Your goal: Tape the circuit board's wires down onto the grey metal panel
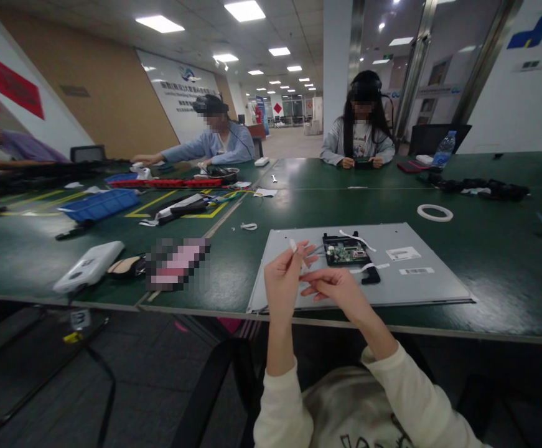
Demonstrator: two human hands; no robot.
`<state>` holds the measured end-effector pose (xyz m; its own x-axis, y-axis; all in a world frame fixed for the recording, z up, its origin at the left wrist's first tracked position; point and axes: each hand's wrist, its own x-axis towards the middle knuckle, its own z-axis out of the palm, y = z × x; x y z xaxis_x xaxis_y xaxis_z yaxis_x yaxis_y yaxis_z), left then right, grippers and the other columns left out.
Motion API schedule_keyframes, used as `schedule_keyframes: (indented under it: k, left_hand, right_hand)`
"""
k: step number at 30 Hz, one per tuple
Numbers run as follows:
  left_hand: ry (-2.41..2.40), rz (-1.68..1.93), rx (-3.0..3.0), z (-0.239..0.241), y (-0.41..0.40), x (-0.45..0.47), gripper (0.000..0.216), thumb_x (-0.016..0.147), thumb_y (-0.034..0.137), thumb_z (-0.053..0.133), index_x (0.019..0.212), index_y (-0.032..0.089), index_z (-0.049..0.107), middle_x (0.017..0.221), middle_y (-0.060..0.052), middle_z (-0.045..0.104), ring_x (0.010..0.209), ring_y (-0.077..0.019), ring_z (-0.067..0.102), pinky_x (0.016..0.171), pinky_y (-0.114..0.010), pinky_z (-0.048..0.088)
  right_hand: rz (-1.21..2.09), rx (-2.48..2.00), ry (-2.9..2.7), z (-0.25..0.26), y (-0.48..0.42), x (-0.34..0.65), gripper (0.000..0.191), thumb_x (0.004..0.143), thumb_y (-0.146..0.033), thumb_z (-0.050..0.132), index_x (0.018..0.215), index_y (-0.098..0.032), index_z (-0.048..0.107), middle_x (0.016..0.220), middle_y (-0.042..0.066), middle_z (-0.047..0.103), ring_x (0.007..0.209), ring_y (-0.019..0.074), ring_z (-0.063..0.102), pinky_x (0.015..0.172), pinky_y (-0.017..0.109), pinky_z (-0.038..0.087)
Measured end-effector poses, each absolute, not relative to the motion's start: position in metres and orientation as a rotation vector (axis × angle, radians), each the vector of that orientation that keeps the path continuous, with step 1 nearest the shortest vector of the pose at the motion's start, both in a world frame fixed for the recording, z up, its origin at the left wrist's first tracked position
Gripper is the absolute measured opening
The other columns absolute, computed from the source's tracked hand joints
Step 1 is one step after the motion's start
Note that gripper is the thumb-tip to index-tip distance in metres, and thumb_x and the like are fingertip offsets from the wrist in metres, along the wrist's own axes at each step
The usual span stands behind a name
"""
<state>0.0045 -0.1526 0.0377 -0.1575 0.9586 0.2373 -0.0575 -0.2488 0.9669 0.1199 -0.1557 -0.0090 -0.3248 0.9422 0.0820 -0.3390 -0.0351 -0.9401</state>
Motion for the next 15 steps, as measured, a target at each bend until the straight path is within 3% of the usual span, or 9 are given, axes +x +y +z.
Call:
schedule_keyframes:
  k: [4, 9, 12, 15]
  left_hand:
    - [1.117, 1.509, 1.293, 0.0402, -0.1549, 0.0064, 0.047, 0.078, 0.052, 0.064, 0.107, 0.014, 0.07, 0.098, -0.01, 0.074, 0.076, -0.022, 0.072, 0.069, -0.032, 0.06]
    - [1.143, 1.57, 1.311, 0.0407, -0.1566, 0.0076, 0.044, 0.08, 0.049, 0.063, 0.108, 0.016, 0.07, 0.101, -0.01, 0.073, 0.075, -0.021, 0.072, 0.063, -0.03, 0.06]
    - [1.201, 1.54, 1.31, 0.0409, -0.1567, 0.0103, 0.041, 0.08, 0.047, 0.063, 0.107, 0.017, 0.07, 0.1, -0.01, 0.074, 0.076, -0.0221, 0.072, 0.053, -0.027, 0.058]
    - [1.211, 1.52, 1.298, 0.0402, -0.1559, 0.0129, 0.038, 0.082, 0.045, 0.062, 0.106, 0.017, 0.071, 0.097, -0.008, 0.074, 0.076, -0.0219, 0.073, 0.057, -0.028, 0.059]
  right_hand:
    - [1.573, -0.78, -1.099, -0.0075, -0.1546, 0.1227, 0.024, 0.063, -0.035, 0.074, 0.071, -0.015, 0.064, 0.087, 0.005, 0.07, 0.077, 0.0201, 0.071, 0.056, 0.021, 0.051]
    - [1.588, -0.674, -1.019, -0.0003, -0.1581, 0.1236, 0.032, 0.065, -0.028, 0.071, 0.09, -0.02, 0.053, 0.099, 0.002, 0.068, 0.071, 0.0154, 0.07, 0.057, 0.022, 0.053]
    - [1.631, -0.669, -1.147, -0.0003, -0.1597, 0.1226, 0.035, 0.071, -0.032, 0.066, 0.103, -0.02, 0.055, 0.091, 0.003, 0.068, 0.071, 0.0151, 0.068, 0.058, 0.022, 0.052]
    - [1.685, -0.655, -1.211, -0.0055, -0.158, 0.1239, 0.035, 0.079, -0.042, 0.055, 0.102, -0.016, 0.061, 0.086, 0.007, 0.069, 0.067, 0.0162, 0.067, 0.055, 0.023, 0.049]
